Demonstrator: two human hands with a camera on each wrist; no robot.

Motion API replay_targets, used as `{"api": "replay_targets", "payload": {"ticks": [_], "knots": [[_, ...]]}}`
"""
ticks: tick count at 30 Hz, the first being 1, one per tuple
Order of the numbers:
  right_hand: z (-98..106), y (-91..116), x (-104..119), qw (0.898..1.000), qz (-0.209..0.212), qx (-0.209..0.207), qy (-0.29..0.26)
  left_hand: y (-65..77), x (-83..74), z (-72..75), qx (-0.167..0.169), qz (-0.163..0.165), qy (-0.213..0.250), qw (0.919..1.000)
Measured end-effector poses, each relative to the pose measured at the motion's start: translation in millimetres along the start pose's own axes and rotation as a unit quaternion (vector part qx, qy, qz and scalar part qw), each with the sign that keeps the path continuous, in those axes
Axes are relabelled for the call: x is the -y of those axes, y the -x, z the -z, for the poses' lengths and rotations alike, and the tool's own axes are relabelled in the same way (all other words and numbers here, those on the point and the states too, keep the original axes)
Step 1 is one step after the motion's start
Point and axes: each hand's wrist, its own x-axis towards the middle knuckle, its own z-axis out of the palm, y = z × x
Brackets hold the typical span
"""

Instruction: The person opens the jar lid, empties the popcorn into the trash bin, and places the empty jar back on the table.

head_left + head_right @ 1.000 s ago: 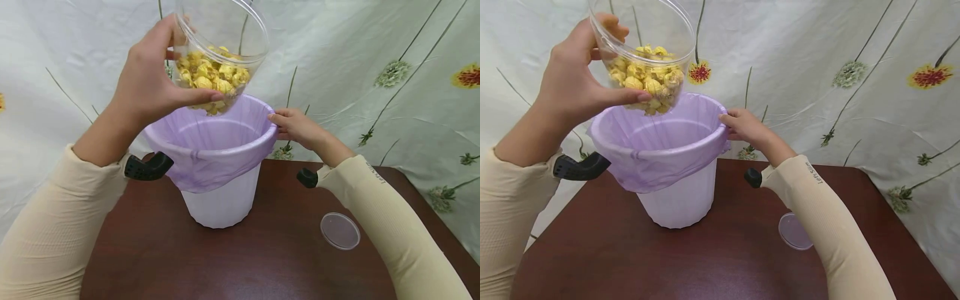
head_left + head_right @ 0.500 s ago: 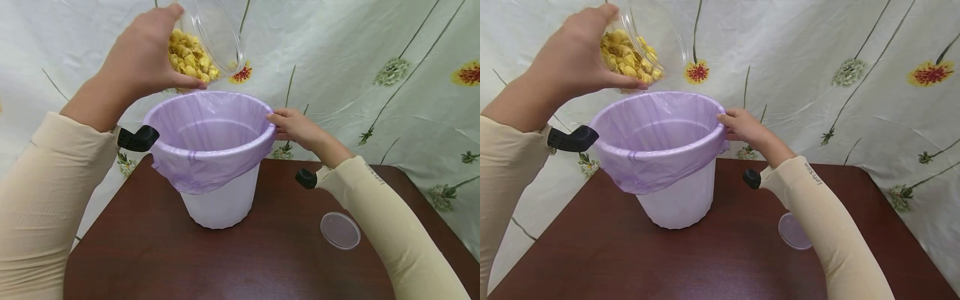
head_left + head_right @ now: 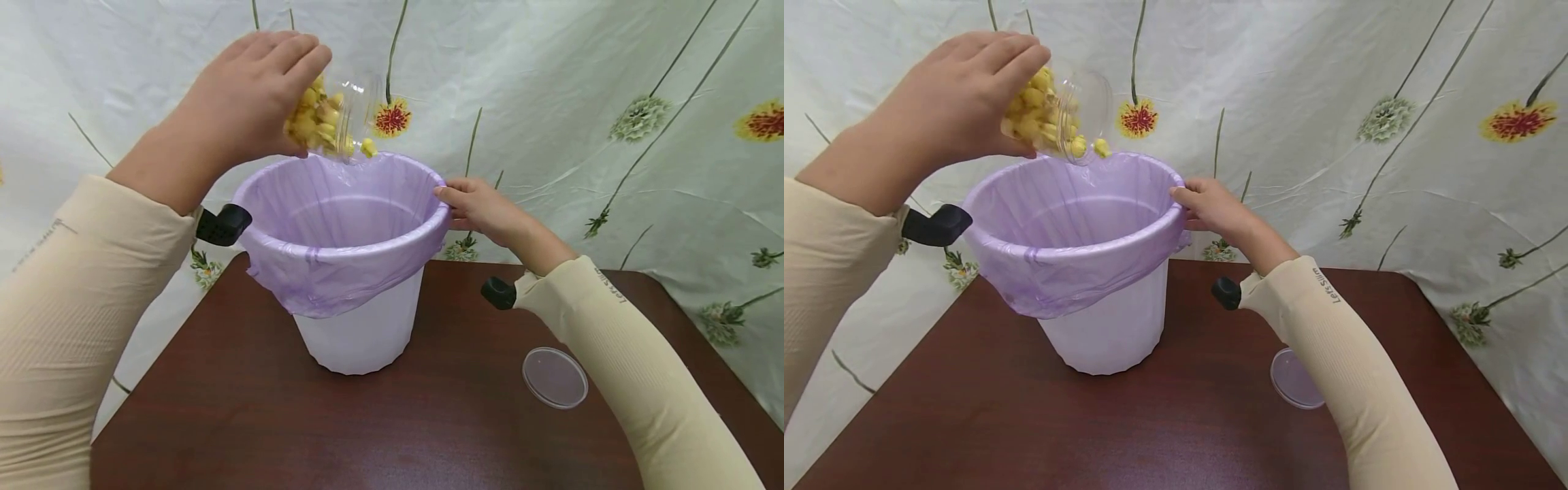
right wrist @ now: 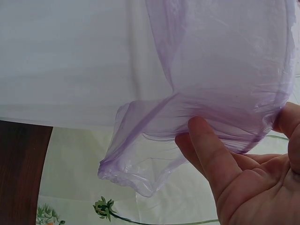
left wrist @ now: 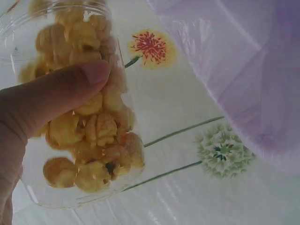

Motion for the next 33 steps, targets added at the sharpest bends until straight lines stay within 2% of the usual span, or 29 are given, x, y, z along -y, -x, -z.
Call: {"api": "replay_targets", "payload": {"ticks": [4, 8, 14, 18, 22, 25, 28, 31, 33], "knots": [[-0.6, 0.0, 0.2, 1.000, 0.001, -0.001, 0.000, 0.9, 2.3, 0.4, 0.003, -0.029, -0.029, 0.9992], [-1.2, 0.0, 0.3, 1.000, 0.003, -0.001, -0.003, 1.9, 3.6, 0.1, 0.009, -0.044, -0.060, 0.9972], [-1.4, 1.7, 0.7, 1.000, 0.004, -0.001, -0.002, 2.8, 4.5, 0.3, -0.016, -0.090, -0.130, 0.9873], [-1.6, 2.1, 0.7, 1.000, 0.005, -0.002, 0.000, 1.9, 6.2, 0.9, -0.040, -0.140, -0.209, 0.9671], [-1.8, 2.0, 0.7, 1.000, 0.004, -0.004, -0.003, 0.0, 8.1, -2.5, -0.086, -0.195, -0.277, 0.9369], [-1.9, 1.7, 0.7, 1.000, 0.003, -0.005, -0.006, -0.3, 8.0, -5.0, -0.107, -0.213, -0.290, 0.9269], [-2.1, 1.8, 0.4, 1.000, 0.003, -0.005, -0.004, 0.0, 6.9, -5.5, -0.107, -0.215, -0.291, 0.9260], [-2.3, 1.6, 0.0, 1.000, 0.004, -0.005, -0.003, 1.0, 5.1, -6.3, -0.115, -0.195, -0.272, 0.9354], [-2.5, 1.9, -0.2, 1.000, 0.006, -0.004, -0.002, 2.1, 3.9, -6.3, -0.111, -0.169, -0.254, 0.9457]]}}
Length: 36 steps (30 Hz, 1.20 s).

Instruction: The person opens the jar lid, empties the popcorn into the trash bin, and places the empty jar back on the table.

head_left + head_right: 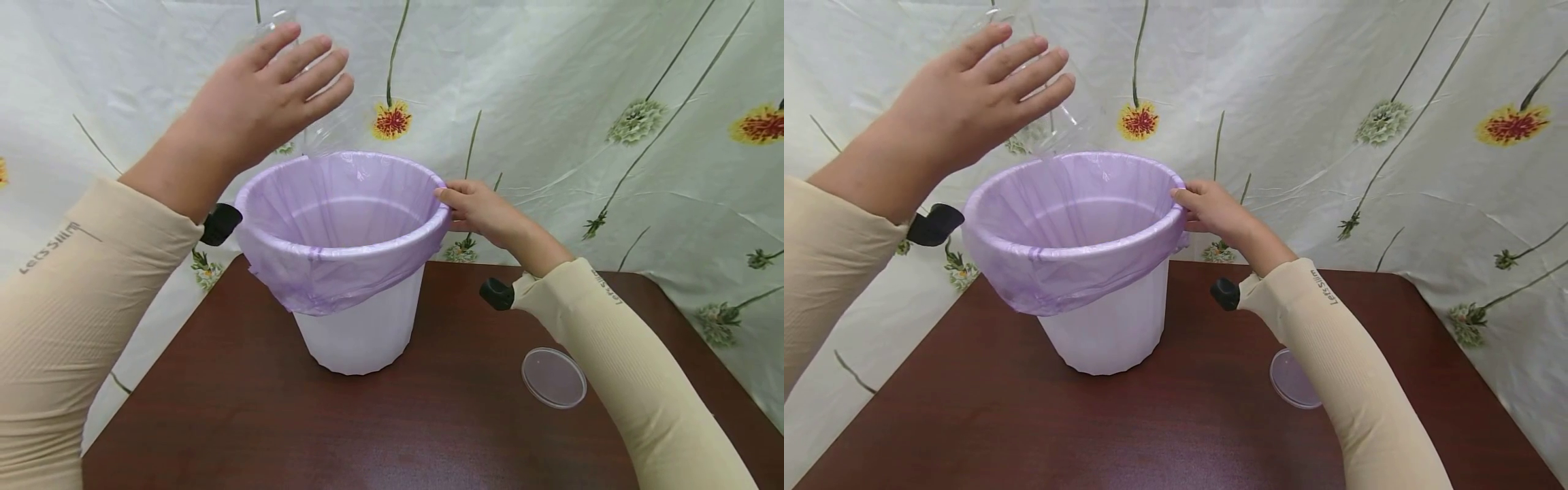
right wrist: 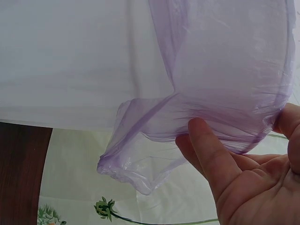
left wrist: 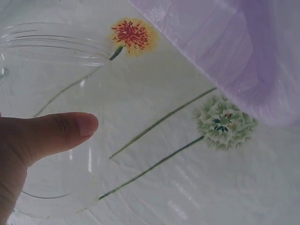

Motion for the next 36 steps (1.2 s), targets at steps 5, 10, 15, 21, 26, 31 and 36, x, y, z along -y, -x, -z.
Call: {"api": "replay_targets", "payload": {"ticks": [5, 10, 15, 21, 26, 31, 36], "knots": [[0.9, -0.2, -0.5, 1.000, -0.001, -0.004, -0.004, 0.2, -2.7, 4.5, 0.064, 0.097, 0.077, 0.9903], [1.5, 0.1, -0.5, 1.000, -0.002, -0.004, -0.003, -3.3, -5.5, 9.1, 0.086, 0.221, 0.177, 0.9553], [2.1, 0.4, 0.2, 1.000, 0.000, -0.005, 0.000, -6.9, -10.1, 11.6, 0.077, 0.345, 0.300, 0.8860], [0.9, -0.7, -0.2, 1.000, -0.002, -0.004, -0.002, -9.6, -18.1, 17.5, 0.060, 0.448, 0.431, 0.7808], [0.5, -1.7, -0.7, 1.000, -0.003, -0.009, -0.001, -13.9, -25.1, 30.8, 0.034, 0.481, 0.531, 0.6965], [0.8, -1.8, -0.2, 1.000, -0.007, -0.012, -0.005, -17.1, -32.6, 43.2, 0.017, 0.459, 0.606, 0.6492], [0.8, -2.0, -0.8, 1.000, -0.004, -0.009, -0.007, -17.8, -44.4, 51.2, 0.010, 0.422, 0.643, 0.6396]]}}
